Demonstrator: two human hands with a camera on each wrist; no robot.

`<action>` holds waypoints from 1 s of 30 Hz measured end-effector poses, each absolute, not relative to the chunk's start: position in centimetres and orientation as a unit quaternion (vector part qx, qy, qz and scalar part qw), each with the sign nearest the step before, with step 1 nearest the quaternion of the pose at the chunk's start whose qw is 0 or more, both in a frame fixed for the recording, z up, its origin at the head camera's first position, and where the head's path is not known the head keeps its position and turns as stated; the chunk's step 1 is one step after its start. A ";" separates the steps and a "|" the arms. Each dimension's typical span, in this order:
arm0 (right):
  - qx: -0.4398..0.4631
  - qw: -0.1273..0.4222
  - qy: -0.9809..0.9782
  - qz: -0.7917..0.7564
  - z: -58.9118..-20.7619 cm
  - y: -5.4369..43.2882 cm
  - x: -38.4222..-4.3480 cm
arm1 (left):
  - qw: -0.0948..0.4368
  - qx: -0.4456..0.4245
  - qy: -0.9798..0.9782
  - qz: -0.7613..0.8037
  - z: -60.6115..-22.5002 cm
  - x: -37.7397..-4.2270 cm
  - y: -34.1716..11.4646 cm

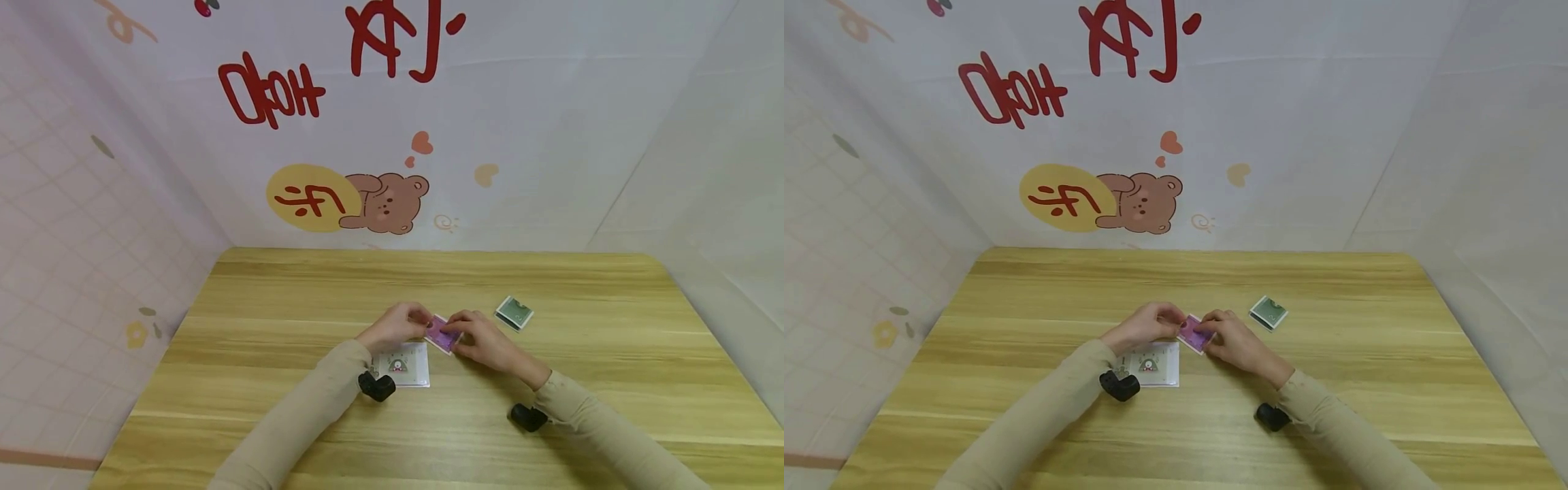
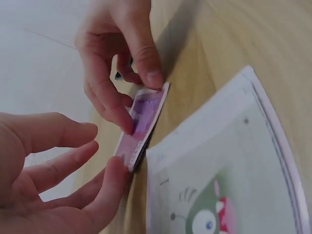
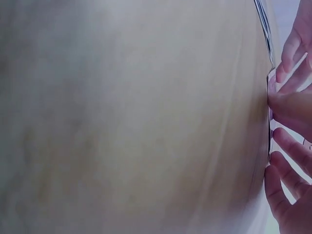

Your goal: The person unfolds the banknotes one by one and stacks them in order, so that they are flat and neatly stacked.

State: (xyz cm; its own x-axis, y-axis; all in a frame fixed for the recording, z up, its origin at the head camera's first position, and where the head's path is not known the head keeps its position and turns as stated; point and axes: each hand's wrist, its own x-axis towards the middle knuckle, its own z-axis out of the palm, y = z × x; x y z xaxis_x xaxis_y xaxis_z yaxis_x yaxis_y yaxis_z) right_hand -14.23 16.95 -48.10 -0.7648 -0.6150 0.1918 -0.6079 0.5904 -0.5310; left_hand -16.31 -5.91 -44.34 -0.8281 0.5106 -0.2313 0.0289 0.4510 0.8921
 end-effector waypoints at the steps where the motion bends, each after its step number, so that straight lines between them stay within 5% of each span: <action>1: -0.344 0.007 0.891 -0.296 -48.1 17.0 -14.2 | 0.249 0.157 0.810 0.507 -44.3 -16.3 -5.8; 14: -0.349 0.046 0.883 -0.311 -48.0 17.2 -13.8 | 0.278 0.151 0.750 0.581 -45.3 -16.8 -4.5; 30: -0.379 -0.006 0.852 -0.362 -48.2 17.7 -13.7 | 0.237 0.095 0.701 0.666 -45.4 -16.5 -5.1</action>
State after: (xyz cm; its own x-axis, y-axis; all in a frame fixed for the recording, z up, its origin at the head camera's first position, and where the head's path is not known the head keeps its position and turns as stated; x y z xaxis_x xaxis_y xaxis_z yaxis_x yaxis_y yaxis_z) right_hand -13.66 17.73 -48.23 -0.7127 -0.6413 0.2843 -0.6498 0.4510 -0.6119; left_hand -16.46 -5.05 -45.36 -0.8699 0.4484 -0.2055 -0.1823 0.0949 0.9787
